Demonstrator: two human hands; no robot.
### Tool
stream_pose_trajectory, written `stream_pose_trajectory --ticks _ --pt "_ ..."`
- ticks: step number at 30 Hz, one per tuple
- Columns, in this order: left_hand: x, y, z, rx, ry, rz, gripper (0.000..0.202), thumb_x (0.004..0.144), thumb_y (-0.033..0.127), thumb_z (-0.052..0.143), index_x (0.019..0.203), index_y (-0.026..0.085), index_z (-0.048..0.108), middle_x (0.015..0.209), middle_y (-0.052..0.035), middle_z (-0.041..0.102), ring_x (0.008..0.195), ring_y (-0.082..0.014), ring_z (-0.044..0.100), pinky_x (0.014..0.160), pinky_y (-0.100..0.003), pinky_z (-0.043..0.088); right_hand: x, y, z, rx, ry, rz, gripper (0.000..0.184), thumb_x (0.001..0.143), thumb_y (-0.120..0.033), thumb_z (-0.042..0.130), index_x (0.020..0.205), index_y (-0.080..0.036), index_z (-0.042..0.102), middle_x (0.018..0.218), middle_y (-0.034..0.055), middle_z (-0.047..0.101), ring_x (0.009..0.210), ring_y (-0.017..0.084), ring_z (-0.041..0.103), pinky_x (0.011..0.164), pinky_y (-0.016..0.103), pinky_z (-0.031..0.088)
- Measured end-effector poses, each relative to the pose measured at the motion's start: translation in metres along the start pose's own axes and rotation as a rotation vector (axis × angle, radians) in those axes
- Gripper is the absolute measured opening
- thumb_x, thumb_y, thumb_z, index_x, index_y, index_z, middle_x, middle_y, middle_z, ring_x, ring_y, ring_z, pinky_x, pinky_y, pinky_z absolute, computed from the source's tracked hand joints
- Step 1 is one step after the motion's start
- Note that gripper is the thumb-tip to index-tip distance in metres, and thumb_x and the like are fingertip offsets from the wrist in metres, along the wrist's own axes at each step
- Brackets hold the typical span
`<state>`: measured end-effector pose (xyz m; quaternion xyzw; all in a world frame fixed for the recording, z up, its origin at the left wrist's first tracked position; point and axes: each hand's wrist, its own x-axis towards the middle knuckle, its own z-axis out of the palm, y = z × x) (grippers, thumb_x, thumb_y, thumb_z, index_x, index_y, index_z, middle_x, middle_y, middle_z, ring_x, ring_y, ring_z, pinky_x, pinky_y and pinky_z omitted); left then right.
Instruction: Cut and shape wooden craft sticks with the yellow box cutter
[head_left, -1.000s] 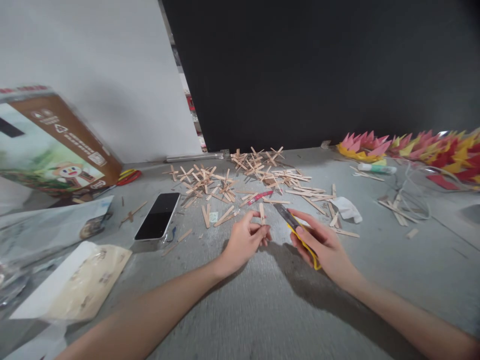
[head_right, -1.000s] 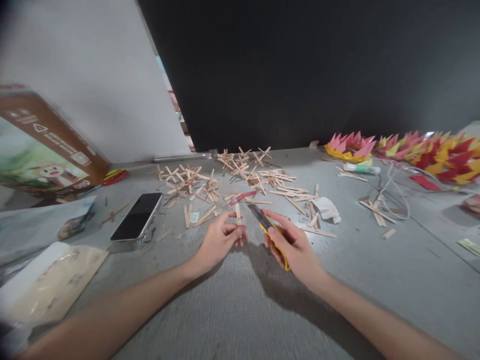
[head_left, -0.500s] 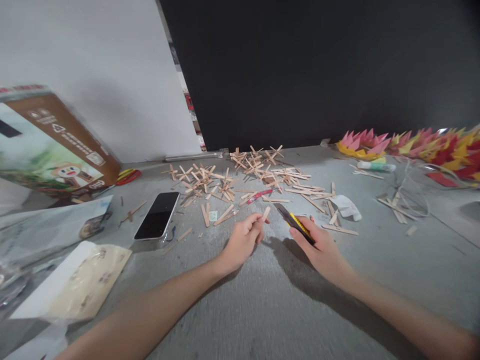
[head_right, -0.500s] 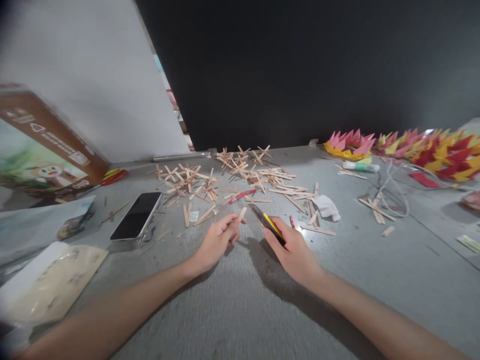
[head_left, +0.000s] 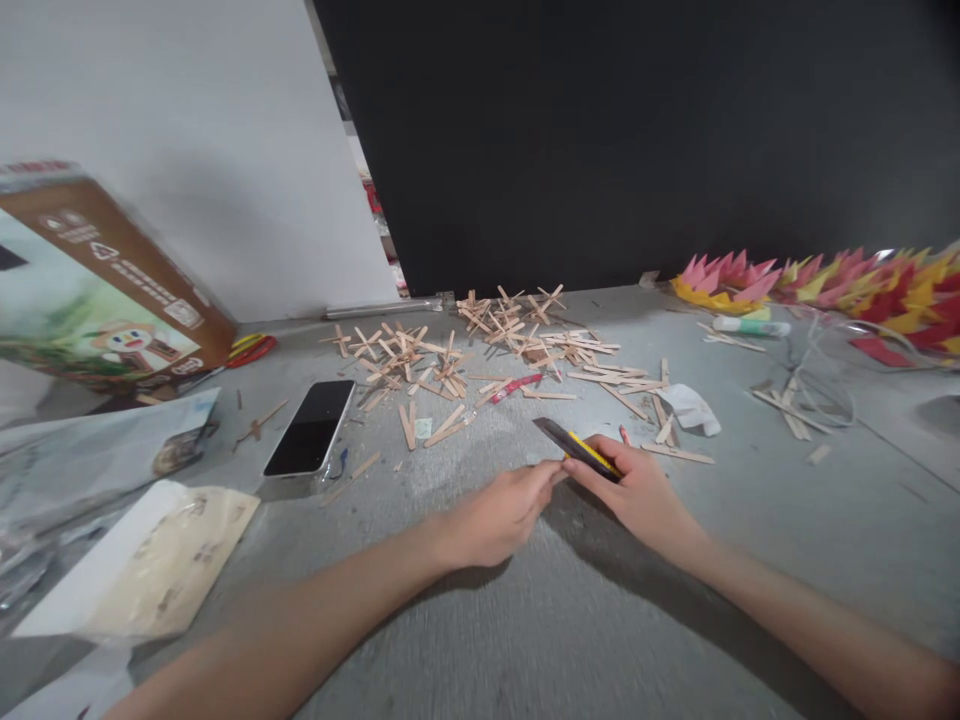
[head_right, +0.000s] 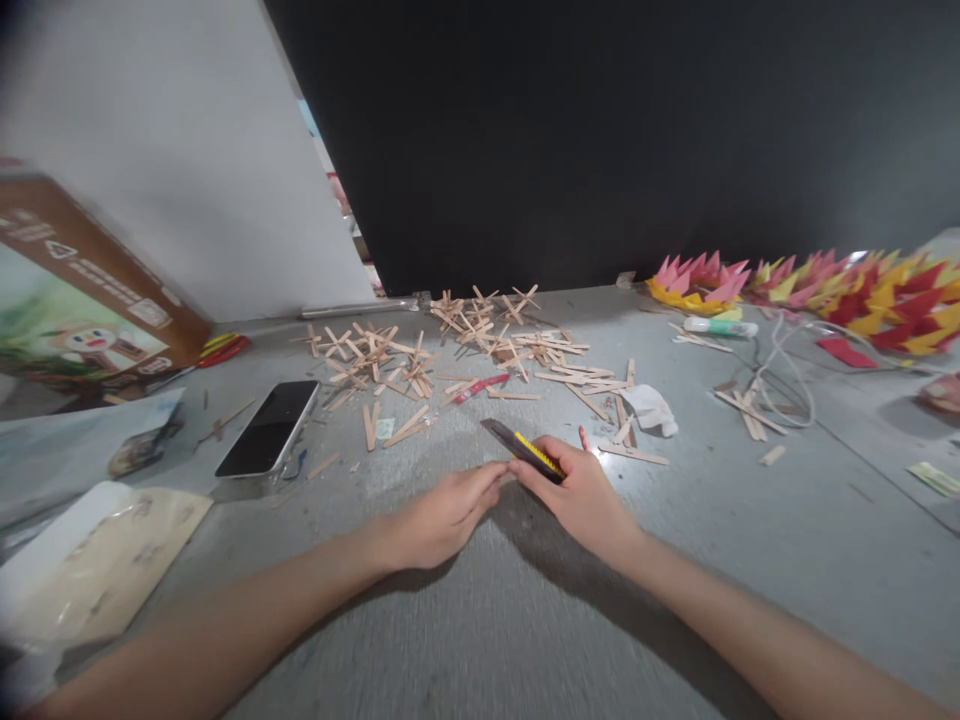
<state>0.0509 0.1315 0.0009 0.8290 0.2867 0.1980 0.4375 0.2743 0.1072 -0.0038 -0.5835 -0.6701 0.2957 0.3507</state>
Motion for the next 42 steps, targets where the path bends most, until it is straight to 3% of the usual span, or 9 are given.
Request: stream_pose_trajectory --ticks 4,7,14,21,26,33,42 --pt "0.000 0.003 -0.001 -0.025 -0.003 -0.077 0.042 0.112 0.040 0.030 0.142 0.022 0.053 0.089 -0.0059 0.066 0.076 -0.0199 0.059 0.072 -0.031 0.045 0.002 -0.004 -0.001 0.093 0.020 0.093 0.040 0.095 -0.057 0.065 0.075 -0.022 0.058 0.061 -0.0037 0.055 0.056 0.014 0.047 0.059 0.028 0.038" --pt "0.001 0.002 -0.001 -0.069 -0.037 -0.091 0.046 0.113 0.045 0.025 0.144 0.021 0.049 0.081 -0.0016 0.058 0.069 -0.0169 0.052 0.068 -0.029 0.041 0.001 -0.005 -0.002 0.210 -0.013 0.147 0.041 0.095 -0.059 0.065 0.078 -0.022 0.059 0.059 -0.0030 0.056 0.051 0.013 0.046 0.053 0.028 0.036" --pt "0.003 -0.006 0.003 -0.119 -0.043 -0.057 0.040 0.113 0.043 0.022 0.138 0.021 0.043 0.079 0.0025 0.051 0.069 -0.0156 0.048 0.070 -0.029 0.039 0.001 -0.004 -0.003 0.288 -0.030 0.136 0.038 0.092 -0.058 0.071 0.088 -0.021 0.063 0.053 -0.0065 0.054 0.050 0.012 0.046 0.053 0.026 0.036" --pt "0.004 -0.009 0.003 -0.225 0.047 -0.091 0.036 0.113 0.043 0.027 0.136 0.020 0.043 0.076 0.0039 0.047 0.070 -0.0153 0.047 0.071 -0.029 0.040 -0.001 -0.001 -0.002 0.259 0.150 0.194 0.038 0.088 -0.058 0.075 0.098 -0.022 0.067 0.054 -0.0067 0.052 0.048 0.014 0.046 0.049 0.027 0.035" --pt "0.005 -0.012 0.003 -0.298 0.100 -0.122 0.034 0.111 0.042 0.034 0.134 0.021 0.046 0.071 0.0067 0.040 0.064 -0.0142 0.041 0.066 -0.027 0.038 -0.001 0.001 -0.002 0.241 0.183 0.184 0.038 0.089 -0.058 0.073 0.098 -0.022 0.067 0.054 -0.0062 0.054 0.049 0.014 0.048 0.049 0.027 0.036" --pt "0.006 -0.002 -0.004 -0.093 0.078 -0.098 0.029 0.108 0.039 0.043 0.114 0.020 0.064 0.075 0.0013 0.058 0.067 -0.0141 0.050 0.065 -0.026 0.037 0.000 0.000 -0.004 0.225 0.204 0.183 0.033 0.091 -0.055 0.072 0.095 -0.022 0.065 0.052 -0.0067 0.053 0.049 0.015 0.048 0.050 0.028 0.036" --pt "0.005 -0.010 0.000 -0.168 0.131 -0.104 0.036 0.108 0.046 0.044 0.113 0.019 0.067 0.082 -0.0028 0.063 0.071 -0.0149 0.056 0.066 -0.025 0.044 -0.001 0.003 -0.003 0.286 0.186 0.174 0.034 0.093 -0.056 0.071 0.095 -0.023 0.063 0.053 -0.0069 0.052 0.049 0.014 0.046 0.050 0.028 0.035"
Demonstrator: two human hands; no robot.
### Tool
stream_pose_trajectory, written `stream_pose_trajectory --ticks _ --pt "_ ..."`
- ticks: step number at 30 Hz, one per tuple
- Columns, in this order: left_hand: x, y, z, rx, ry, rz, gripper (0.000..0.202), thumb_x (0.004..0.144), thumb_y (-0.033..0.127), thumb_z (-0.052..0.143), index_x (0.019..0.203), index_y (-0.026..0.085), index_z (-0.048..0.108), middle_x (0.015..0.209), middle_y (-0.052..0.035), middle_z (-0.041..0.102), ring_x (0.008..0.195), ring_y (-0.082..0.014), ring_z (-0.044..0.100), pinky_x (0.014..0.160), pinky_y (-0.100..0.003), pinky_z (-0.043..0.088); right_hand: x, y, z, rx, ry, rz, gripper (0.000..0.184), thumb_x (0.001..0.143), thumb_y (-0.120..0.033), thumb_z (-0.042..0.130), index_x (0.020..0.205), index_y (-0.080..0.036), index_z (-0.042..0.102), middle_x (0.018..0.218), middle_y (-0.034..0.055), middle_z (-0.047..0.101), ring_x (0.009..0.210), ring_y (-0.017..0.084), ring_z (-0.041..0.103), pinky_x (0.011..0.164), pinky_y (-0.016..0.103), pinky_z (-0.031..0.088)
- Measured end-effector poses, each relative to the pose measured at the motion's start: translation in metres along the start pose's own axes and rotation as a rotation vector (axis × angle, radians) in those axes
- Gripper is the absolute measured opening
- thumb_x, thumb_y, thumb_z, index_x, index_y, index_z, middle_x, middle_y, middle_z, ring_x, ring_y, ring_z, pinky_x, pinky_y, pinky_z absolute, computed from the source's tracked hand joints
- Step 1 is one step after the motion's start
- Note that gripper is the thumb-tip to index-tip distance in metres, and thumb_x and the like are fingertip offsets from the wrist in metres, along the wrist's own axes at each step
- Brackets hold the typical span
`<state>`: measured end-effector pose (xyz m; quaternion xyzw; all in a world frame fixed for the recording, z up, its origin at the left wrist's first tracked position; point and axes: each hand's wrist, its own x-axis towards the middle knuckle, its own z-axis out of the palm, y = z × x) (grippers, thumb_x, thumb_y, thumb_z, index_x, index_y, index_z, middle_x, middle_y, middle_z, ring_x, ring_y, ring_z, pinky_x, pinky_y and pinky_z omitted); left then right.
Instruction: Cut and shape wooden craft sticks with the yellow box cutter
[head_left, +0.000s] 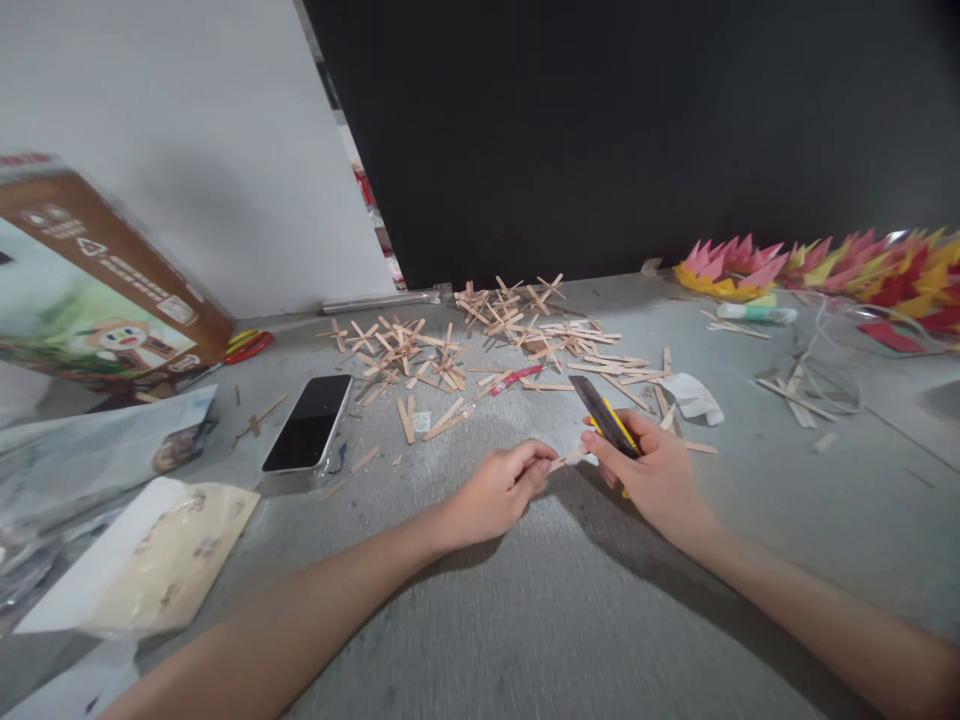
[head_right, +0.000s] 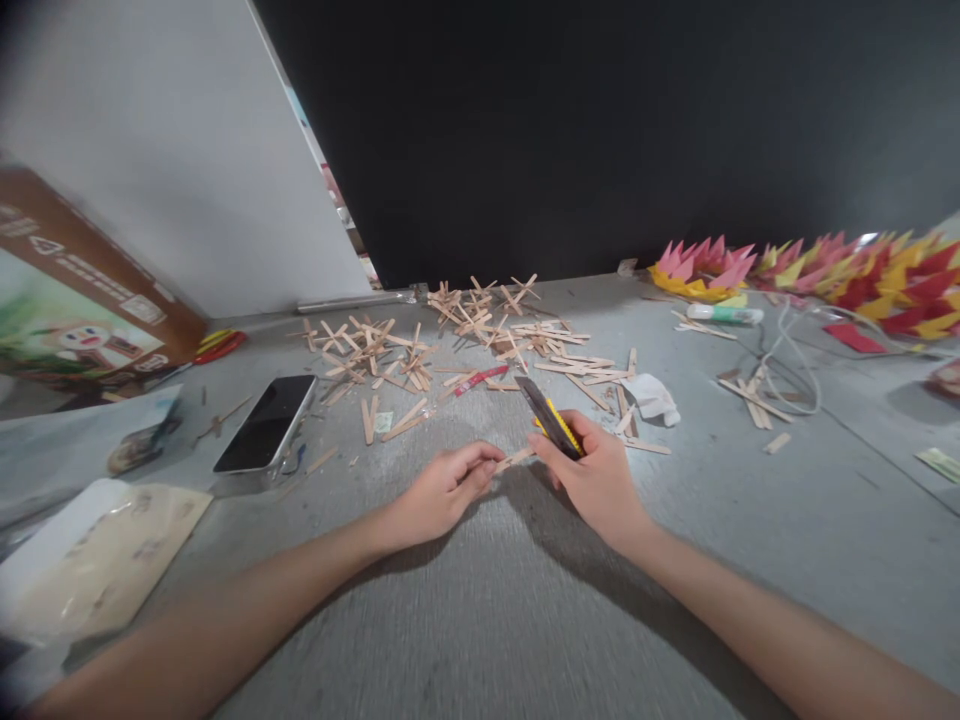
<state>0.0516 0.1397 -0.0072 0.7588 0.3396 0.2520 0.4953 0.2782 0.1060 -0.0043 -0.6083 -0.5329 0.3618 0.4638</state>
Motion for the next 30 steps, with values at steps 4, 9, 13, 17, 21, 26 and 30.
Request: stream_pose_trajectory --ticks 4,9,13,17,21,26,30 --pt "0.000 -0.002 0.001 -0.035 0.012 0.000 0.035 0.108 0.046 0.044 0.111 0.018 0.065 0.082 -0.0024 0.061 0.071 -0.0144 0.055 0.067 -0.025 0.045 0.000 0.001 0.000 0.018 -0.012 -0.016 0.036 0.093 -0.058 0.070 0.095 -0.023 0.063 0.052 -0.0071 0.051 0.048 0.014 0.046 0.049 0.028 0.036" --pt "0.000 0.000 0.001 -0.042 -0.047 -0.040 0.031 0.108 0.044 0.045 0.115 0.019 0.062 0.073 0.0024 0.056 0.062 -0.0122 0.048 0.061 -0.023 0.039 0.001 0.002 -0.001 0.031 -0.009 -0.013 0.035 0.094 -0.057 0.070 0.098 -0.022 0.064 0.051 -0.0074 0.051 0.047 0.013 0.046 0.048 0.028 0.036" --pt "0.002 0.002 0.001 0.000 -0.081 -0.055 0.031 0.107 0.046 0.049 0.119 0.021 0.062 0.078 0.0004 0.062 0.068 -0.0146 0.057 0.063 -0.025 0.042 0.001 0.001 0.000 0.055 -0.023 -0.005 0.034 0.095 -0.056 0.070 0.100 -0.023 0.064 0.051 -0.0075 0.051 0.046 0.013 0.046 0.047 0.028 0.036" --pt "0.001 0.008 0.001 0.199 -0.069 0.067 0.033 0.111 0.040 0.038 0.111 0.021 0.065 0.097 -0.0064 0.070 0.087 -0.0198 0.065 0.079 -0.031 0.047 0.000 0.000 0.004 0.165 -0.034 -0.010 0.032 0.094 -0.054 0.072 0.102 -0.025 0.062 0.055 -0.0085 0.049 0.044 0.013 0.044 0.044 0.027 0.035" --pt "-0.002 0.012 0.004 0.363 -0.115 0.129 0.033 0.112 0.036 0.034 0.108 0.020 0.063 0.103 -0.0097 0.070 0.095 -0.0239 0.066 0.085 -0.035 0.047 -0.002 -0.001 0.008 0.301 -0.081 0.000 0.029 0.094 -0.049 0.073 0.104 -0.025 0.062 0.056 -0.0095 0.046 0.044 0.011 0.043 0.044 0.026 0.036" --pt "-0.004 0.004 0.005 0.202 -0.076 0.075 0.037 0.113 0.044 0.027 0.112 0.021 0.057 0.088 -0.0029 0.062 0.079 -0.0178 0.058 0.076 -0.031 0.045 -0.002 0.001 0.006 0.405 -0.111 -0.027 0.026 0.098 -0.047 0.070 0.108 -0.025 0.062 0.070 -0.0060 0.055 0.047 0.009 0.048 0.045 0.025 0.038" --pt "-0.003 -0.006 0.005 -0.071 0.133 0.019 0.044 0.112 0.055 0.024 0.104 0.021 0.051 0.072 0.0050 0.040 0.064 -0.0134 0.039 0.065 -0.027 0.036 -0.002 0.003 0.005 0.430 -0.121 -0.051 0.024 0.102 -0.047 0.063 0.115 -0.028 0.061 0.070 -0.0063 0.055 0.047 0.009 0.048 0.045 0.024 0.038"
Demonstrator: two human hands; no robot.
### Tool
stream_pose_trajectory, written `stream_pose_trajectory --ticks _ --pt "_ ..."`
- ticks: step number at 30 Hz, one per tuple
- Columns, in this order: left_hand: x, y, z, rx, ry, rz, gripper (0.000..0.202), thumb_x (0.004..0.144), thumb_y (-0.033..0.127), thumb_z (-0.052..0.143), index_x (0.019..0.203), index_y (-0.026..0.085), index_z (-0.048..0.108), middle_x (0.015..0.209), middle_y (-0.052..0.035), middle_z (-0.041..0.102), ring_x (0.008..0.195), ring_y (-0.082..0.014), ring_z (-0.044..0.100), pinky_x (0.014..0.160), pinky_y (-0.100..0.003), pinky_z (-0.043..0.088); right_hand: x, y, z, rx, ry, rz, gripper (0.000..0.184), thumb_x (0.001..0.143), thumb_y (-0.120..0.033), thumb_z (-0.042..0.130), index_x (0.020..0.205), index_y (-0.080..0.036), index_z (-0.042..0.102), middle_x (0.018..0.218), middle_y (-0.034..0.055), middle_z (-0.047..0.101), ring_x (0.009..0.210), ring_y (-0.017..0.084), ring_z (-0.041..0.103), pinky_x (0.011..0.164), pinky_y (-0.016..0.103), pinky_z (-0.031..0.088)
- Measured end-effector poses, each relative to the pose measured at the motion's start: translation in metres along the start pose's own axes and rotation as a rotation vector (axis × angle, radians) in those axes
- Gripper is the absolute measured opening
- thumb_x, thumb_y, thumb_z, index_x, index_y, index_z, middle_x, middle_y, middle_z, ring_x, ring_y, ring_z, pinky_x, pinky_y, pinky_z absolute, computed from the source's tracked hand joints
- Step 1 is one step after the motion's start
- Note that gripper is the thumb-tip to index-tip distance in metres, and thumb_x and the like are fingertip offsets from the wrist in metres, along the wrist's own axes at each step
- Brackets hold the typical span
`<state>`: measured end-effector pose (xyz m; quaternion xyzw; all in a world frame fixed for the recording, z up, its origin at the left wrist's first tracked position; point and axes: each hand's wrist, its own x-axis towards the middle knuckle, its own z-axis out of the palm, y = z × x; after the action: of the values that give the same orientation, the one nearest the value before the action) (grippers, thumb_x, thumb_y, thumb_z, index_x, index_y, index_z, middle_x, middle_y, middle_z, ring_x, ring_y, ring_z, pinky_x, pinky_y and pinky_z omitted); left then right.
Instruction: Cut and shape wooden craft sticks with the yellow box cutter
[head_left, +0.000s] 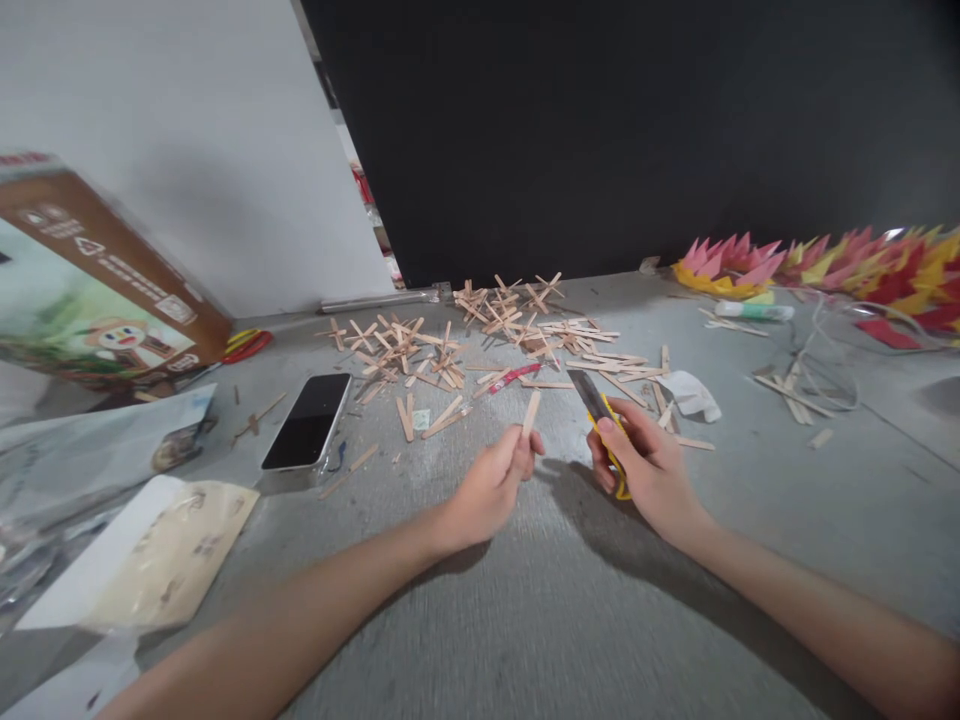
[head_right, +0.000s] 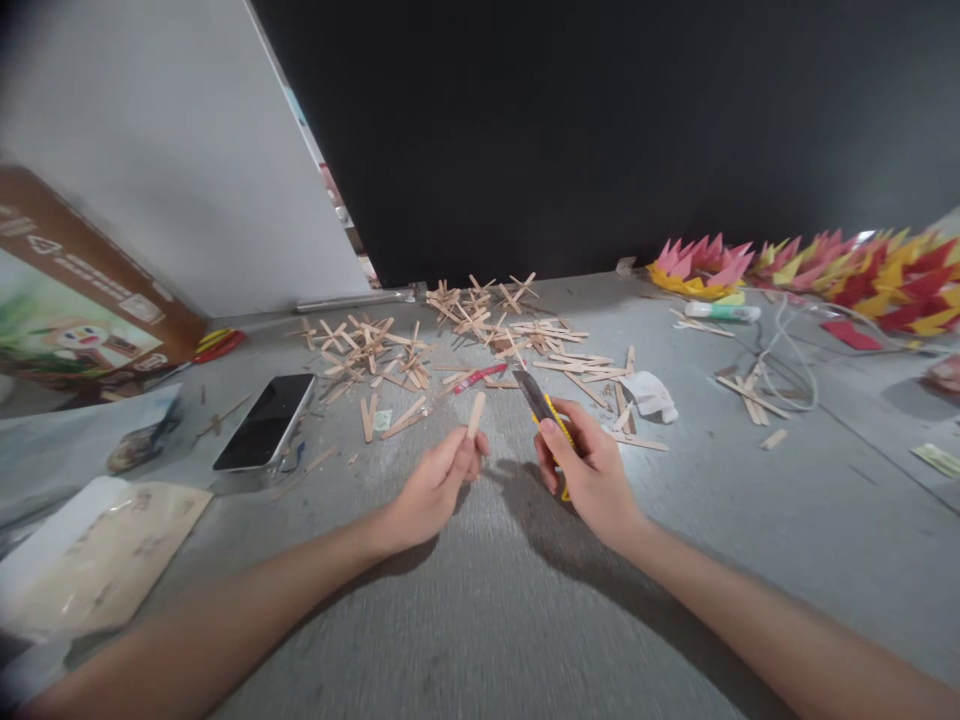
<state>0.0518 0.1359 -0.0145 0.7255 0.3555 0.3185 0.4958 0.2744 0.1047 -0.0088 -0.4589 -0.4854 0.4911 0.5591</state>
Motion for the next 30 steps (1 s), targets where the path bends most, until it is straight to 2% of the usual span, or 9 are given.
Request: stream_pose_trajectory --ticks 2,5,11,16,27,30 --pt "0.001 -0.003 0.000 -0.106 0.059 -0.005 0.044 0.112 0.056 0.026 0.101 0.021 0.050 0.072 0.0051 0.038 0.065 -0.0132 0.037 0.065 -0.027 0.035 -0.002 0.000 -0.001 -0.010 -0.016 0.003 0.028 0.103 -0.047 0.063 0.124 -0.030 0.060 0.070 -0.0062 0.057 0.046 0.009 0.048 0.045 0.024 0.037" --pt "0.001 -0.004 0.001 -0.168 0.083 -0.015 0.043 0.112 0.057 0.029 0.098 0.021 0.049 0.074 0.0043 0.039 0.067 -0.0132 0.037 0.066 -0.027 0.035 -0.006 0.000 -0.002 -0.057 -0.073 0.023 0.037 0.104 -0.047 0.060 0.138 -0.032 0.057 0.069 -0.0054 0.059 0.045 0.009 0.046 0.043 0.023 0.034" --pt "0.001 -0.005 0.001 -0.140 0.112 -0.012 0.042 0.112 0.056 0.030 0.100 0.021 0.049 0.074 0.0046 0.039 0.067 -0.0131 0.038 0.067 -0.027 0.036 -0.015 -0.002 -0.003 -0.186 -0.257 0.019 0.044 0.107 -0.045 0.055 0.151 -0.037 0.054 0.078 -0.0027 0.063 0.048 0.008 0.045 0.044 0.022 0.035" --pt "0.000 -0.004 0.001 -0.072 0.104 0.003 0.043 0.112 0.057 0.028 0.100 0.021 0.049 0.072 0.0055 0.037 0.063 -0.0127 0.036 0.064 -0.027 0.035 -0.017 0.001 -0.004 -0.295 -0.335 0.012 0.045 0.109 -0.042 0.052 0.154 -0.041 0.053 0.082 -0.0020 0.064 0.052 0.008 0.046 0.050 0.022 0.039" --pt "0.000 -0.001 0.000 0.031 0.135 -0.002 0.046 0.112 0.057 0.027 0.106 0.021 0.055 0.070 0.0053 0.039 0.064 -0.0130 0.041 0.066 -0.027 0.037 -0.016 0.004 -0.004 -0.352 -0.317 -0.009 0.045 0.109 -0.042 0.051 0.154 -0.039 0.052 0.082 -0.0026 0.064 0.052 0.008 0.046 0.052 0.024 0.039" --pt "0.000 -0.001 -0.001 0.094 0.145 -0.033 0.046 0.113 0.054 0.028 0.120 0.021 0.060 0.069 0.0058 0.038 0.061 -0.0127 0.040 0.062 -0.027 0.036 -0.019 0.005 -0.005 -0.392 -0.159 -0.085 0.045 0.108 -0.045 0.050 0.152 -0.035 0.053 0.080 -0.0032 0.062 0.050 0.009 0.046 0.050 0.024 0.039"
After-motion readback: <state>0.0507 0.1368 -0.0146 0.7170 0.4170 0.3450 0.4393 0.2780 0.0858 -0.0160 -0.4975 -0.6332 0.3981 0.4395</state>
